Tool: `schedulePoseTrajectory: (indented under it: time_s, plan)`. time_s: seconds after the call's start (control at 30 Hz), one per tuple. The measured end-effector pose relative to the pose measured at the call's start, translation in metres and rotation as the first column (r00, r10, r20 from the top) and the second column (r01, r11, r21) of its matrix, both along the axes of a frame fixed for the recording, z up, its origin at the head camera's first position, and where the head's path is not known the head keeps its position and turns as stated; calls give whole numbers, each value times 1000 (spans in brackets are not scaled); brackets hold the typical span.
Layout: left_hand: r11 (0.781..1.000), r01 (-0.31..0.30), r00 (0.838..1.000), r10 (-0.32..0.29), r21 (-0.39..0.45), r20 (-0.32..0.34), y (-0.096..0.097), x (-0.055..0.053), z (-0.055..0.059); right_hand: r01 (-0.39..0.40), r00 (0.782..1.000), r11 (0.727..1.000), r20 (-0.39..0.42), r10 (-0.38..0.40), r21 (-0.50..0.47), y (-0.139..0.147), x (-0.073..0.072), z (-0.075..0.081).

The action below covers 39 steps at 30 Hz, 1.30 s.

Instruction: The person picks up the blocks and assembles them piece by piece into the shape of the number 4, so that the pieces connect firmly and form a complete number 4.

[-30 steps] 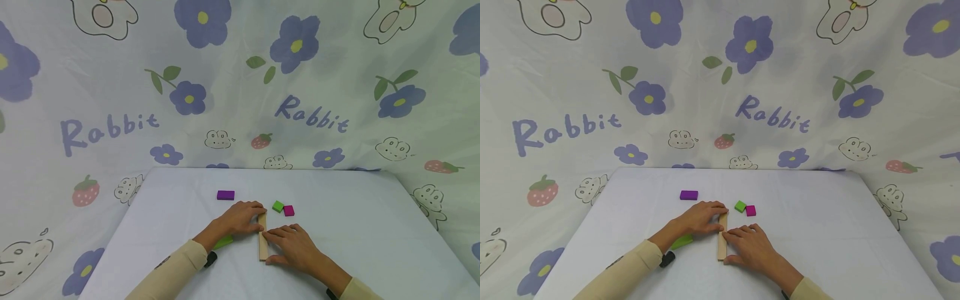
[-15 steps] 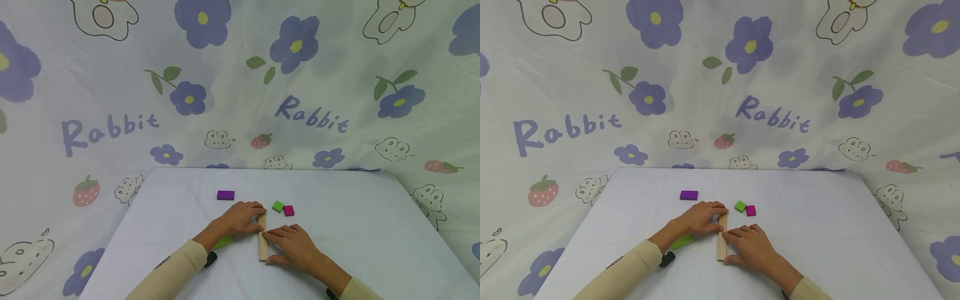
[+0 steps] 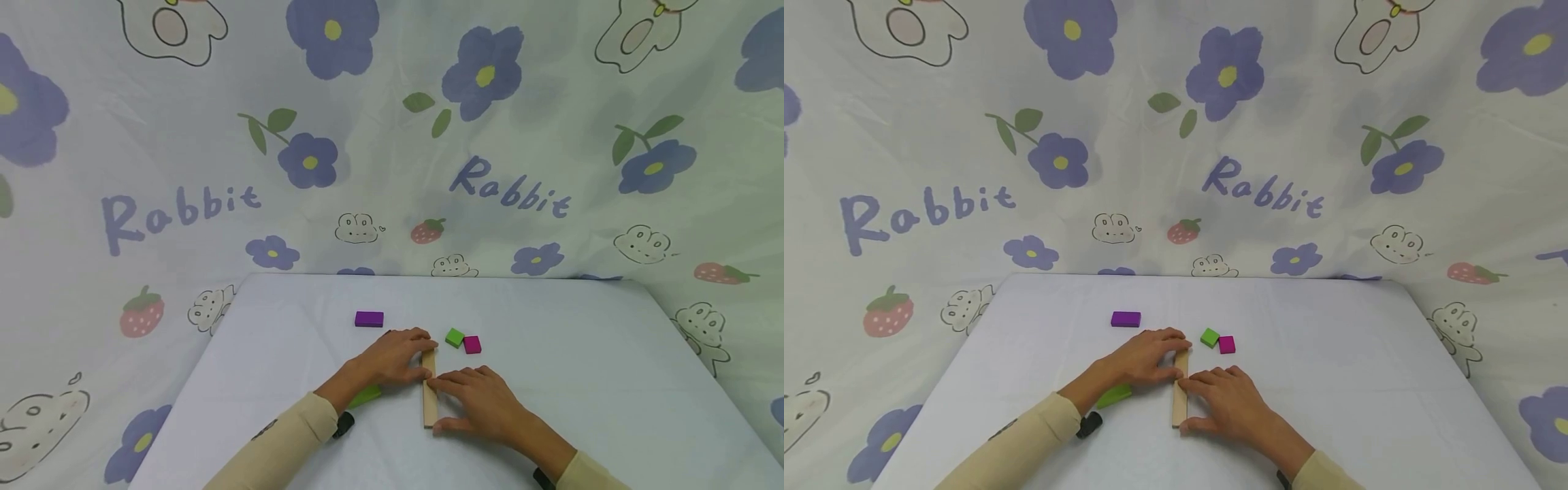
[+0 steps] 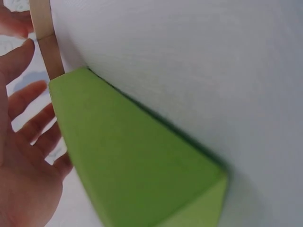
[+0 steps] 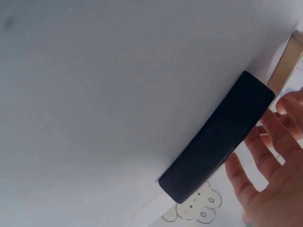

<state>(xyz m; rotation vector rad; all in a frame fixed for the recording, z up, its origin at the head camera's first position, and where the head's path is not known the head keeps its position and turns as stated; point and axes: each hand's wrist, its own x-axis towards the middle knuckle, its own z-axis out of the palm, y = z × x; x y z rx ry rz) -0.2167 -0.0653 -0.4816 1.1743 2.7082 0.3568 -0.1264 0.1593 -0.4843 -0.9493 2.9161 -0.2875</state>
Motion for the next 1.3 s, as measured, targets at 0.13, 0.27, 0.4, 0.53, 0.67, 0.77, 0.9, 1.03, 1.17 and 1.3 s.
schedulePoseTrajectory:
  time_s: [0.13,0.27,0.4,0.53,0.67,0.77,0.9,1.03,1.17,1.3]
  plan:
    - [1000,-6,1000,6,19,-6,-2,0,2,20,999,1000,31,-19,-2,0,-1,1]
    - [999,-2,1000,3,33,-21,-4,0,4,39,999,999,33,-39,-2,2,-1,1]
    - [1000,-9,1000,10,27,-24,-5,2,6,50,999,999,9,-50,-18,6,-2,4]
    - [1000,-20,1000,20,-1,-12,-5,9,8,84,996,996,5,-84,-36,10,-4,7]
    - [999,-26,1000,27,-22,15,-5,17,10,137,990,989,32,-135,-63,17,-6,11]
    - [999,-28,999,29,-46,18,-6,22,9,175,984,981,40,-172,-80,22,-8,14]
    - [996,-33,999,35,-85,24,-8,29,8,214,977,972,35,-212,-99,28,-12,17]
    - [994,-41,999,44,-106,32,-8,35,10,240,971,964,41,-236,-112,35,-18,18]
    - [990,-46,999,49,-130,19,-9,39,9,262,965,957,60,-256,-129,43,-25,16]
    - [988,-50,999,52,-147,10,-9,41,3,292,955,947,93,-282,-134,52,-31,15]
